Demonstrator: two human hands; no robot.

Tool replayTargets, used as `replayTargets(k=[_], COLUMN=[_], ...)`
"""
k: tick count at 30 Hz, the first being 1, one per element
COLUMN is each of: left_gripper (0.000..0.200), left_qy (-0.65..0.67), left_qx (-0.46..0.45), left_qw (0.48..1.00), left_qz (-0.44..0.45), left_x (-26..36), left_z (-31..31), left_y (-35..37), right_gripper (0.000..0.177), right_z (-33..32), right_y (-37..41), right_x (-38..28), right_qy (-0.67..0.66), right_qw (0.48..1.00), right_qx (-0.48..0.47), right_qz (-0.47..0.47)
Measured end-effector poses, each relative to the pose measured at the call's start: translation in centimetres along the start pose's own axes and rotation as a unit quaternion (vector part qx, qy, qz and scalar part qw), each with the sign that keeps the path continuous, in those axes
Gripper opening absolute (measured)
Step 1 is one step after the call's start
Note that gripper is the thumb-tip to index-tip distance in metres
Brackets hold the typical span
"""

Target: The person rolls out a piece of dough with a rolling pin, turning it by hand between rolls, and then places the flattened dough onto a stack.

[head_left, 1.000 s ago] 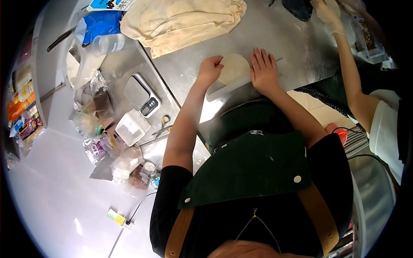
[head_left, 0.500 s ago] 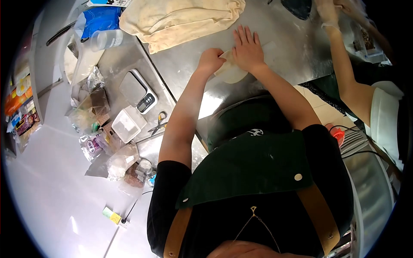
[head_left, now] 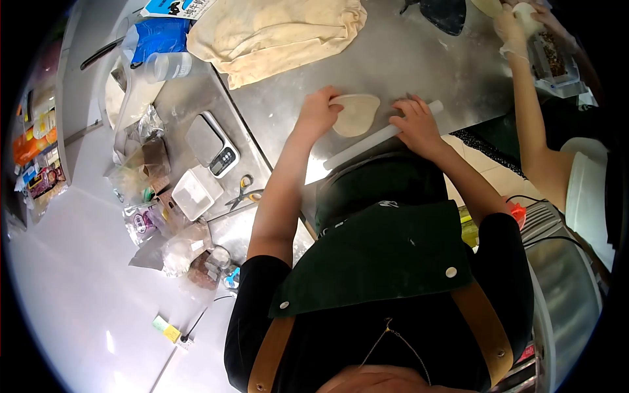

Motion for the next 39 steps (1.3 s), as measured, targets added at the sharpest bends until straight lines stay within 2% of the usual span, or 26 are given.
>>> replayTargets(k=[2,6,8,9,15,18,21,23,27,30,33,35,39], left_gripper=[0.024,0.032,0.037,0.036,0.032,0.03,0.026,0.025,0.028,0.028,0.025,0.024,0.022], left_qy=[-0.075,-0.119,-0.12,-0.104,0.055,0.127,0.16,0.164,0.088,0.044,0.009,-0.034,-0.095], left_qx=[-0.005,-0.027,-0.036,-0.033,-0.013,0.009,-0.01,-0.035,-0.071,-0.084,-0.092,-0.105,0.009], left_qw=[0.997,0.992,0.991,0.993,0.996,0.99,0.985,0.983,0.991,0.994,0.995,0.993,0.995], left_qz=[-0.014,-0.036,-0.035,-0.034,-0.063,-0.058,-0.068,-0.069,-0.067,-0.049,-0.045,-0.048,0.007], left_x=[-2.0,-3.6,-4.1,-4.3,-5.6,-6.2,-7.1,-7.6,-6.1,-6.1,-5.5,-4.9,-3.7], left_z=[1.3,3.0,3.1,3.0,3.1,2.9,3.7,4.1,2.8,3.3,3.5,3.3,2.9], left_y=[-1.2,-2.0,-1.8,-1.8,-2.7,-3.8,-4.9,-5.8,-5.5,-5.7,-5.8,-5.5,-3.9], right_gripper=[0.036,0.035,0.035,0.036,0.037,0.046,0.054,0.054,0.056,0.056,0.056,0.056,0.054], right_z=[-0.3,-0.3,0.1,0.5,3.2,3.7,4.6,4.5,4.6,4.6,4.1,4.5,3.8], right_y=[-0.6,-3.5,-4.6,-5.4,-7.2,-5.1,-8.6,-11.0,-7.1,-7.3,-12.3,-11.2,-5.1], right_x=[0.6,0.7,0.6,0.5,0.9,0.9,1.7,1.9,1.3,1.2,1.7,1.4,0.9], right_qy=[-0.001,0.013,-0.019,-0.035,0.078,0.084,0.127,0.117,0.101,0.136,0.135,0.127,0.082], right_qw=[1.0,0.999,1.0,0.999,0.986,0.989,0.982,0.981,0.985,0.982,0.975,0.976,0.99], right_qx=[-0.014,-0.05,-0.018,-0.002,0.11,0.09,0.055,0.07,0.051,0.05,0.097,0.103,0.082], right_qz=[0.013,0.002,-0.005,-0.01,0.095,0.088,0.126,0.139,0.129,0.123,0.149,0.142,0.074])
Point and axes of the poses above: each hand's wrist, its own y-axis away from the middle knuckle, its own z-axis out of the palm, x = y × z, the point moved 7 cm from there along -y, towards the middle knuckle, and after that the axes turned 6 degrees about -y, right-handed, at the moved point
